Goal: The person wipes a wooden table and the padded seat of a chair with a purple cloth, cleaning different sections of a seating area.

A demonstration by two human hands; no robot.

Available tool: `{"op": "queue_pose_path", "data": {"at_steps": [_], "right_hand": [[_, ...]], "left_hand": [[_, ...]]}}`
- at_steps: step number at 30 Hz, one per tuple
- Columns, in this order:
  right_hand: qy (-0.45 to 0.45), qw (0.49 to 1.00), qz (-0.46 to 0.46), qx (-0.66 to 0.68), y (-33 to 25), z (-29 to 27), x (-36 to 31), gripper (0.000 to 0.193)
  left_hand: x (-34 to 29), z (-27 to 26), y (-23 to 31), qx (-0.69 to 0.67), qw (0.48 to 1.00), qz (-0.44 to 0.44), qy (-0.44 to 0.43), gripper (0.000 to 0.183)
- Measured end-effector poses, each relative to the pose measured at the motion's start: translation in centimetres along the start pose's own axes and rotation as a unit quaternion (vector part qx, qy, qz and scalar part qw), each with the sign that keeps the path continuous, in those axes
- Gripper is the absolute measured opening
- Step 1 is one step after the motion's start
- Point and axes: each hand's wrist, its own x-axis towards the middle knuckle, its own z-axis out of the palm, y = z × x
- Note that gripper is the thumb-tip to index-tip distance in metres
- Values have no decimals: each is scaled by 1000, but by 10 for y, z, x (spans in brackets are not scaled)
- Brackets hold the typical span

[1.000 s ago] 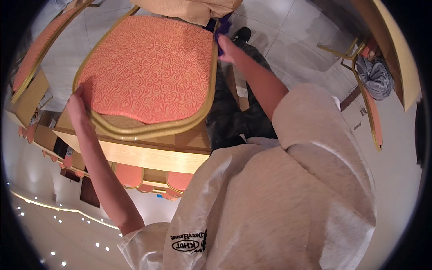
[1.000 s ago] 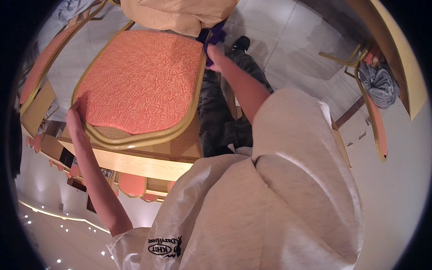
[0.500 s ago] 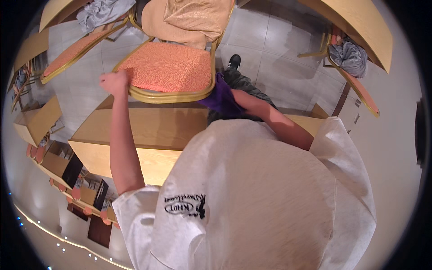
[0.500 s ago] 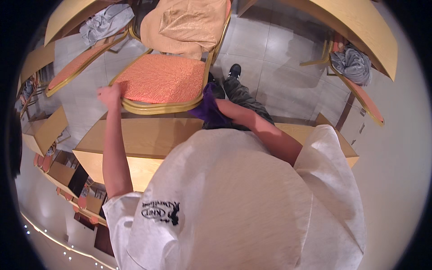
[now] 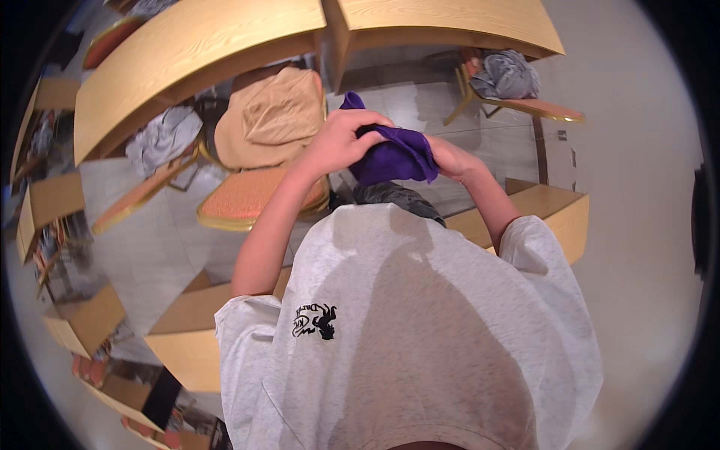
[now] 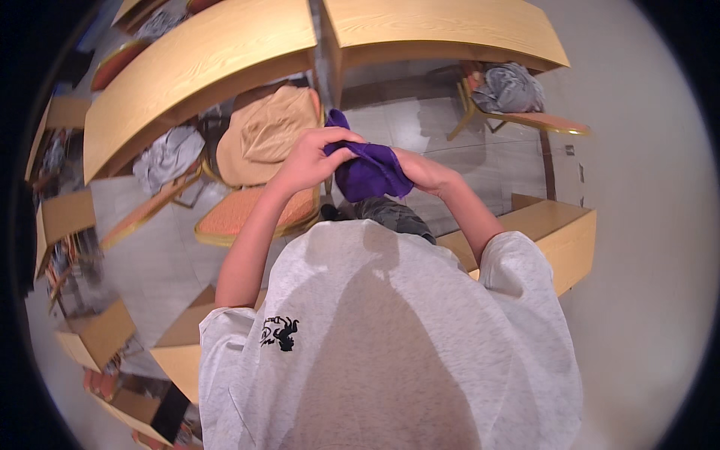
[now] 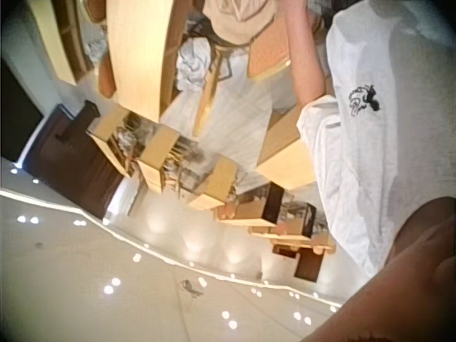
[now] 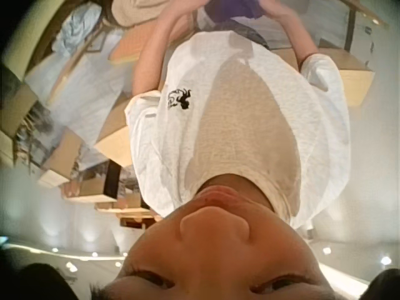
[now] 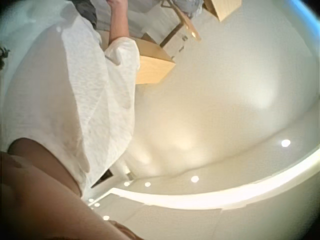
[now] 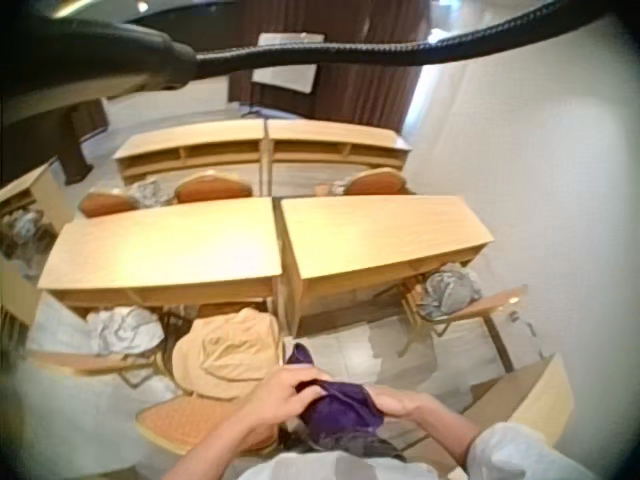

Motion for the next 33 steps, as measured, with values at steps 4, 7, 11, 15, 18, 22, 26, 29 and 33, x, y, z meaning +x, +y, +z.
{"op": "queue_pose_path", "data": {"at_steps": [4,7,11,15,18,22,26,29,33], "right_hand": [[12,990,-95,106,-14,-10,-31,49],[107,979,-163,53,-15,-8,-42,45],[153,970,-182,-58,-24,-29,-46,43],[179,970,-162,16,-31,-85,-44,46],[224,960,-168,23,-29,-135,-40,51],[334,916,-179,-132,-48,-221,-57,53],[461,801,-218,-315,-88,-302,-80,52],[463,820,-264,-208,-122,-355,-83,45],[509,753,-372,-189,-156,-412,-73,40]], "left_hand": [[32,4,10,1,996,53,64,22],[55,13,16,1,995,91,50,24],[86,29,17,135,974,131,129,30],[121,57,10,19,989,54,134,34],[151,78,4,-209,958,-71,182,30],[204,55,-7,-268,926,-47,260,17],[233,-7,-16,-405,865,-20,294,20],[244,-51,-21,-238,907,-63,343,19],[257,-91,-34,79,925,-67,365,37]]}}
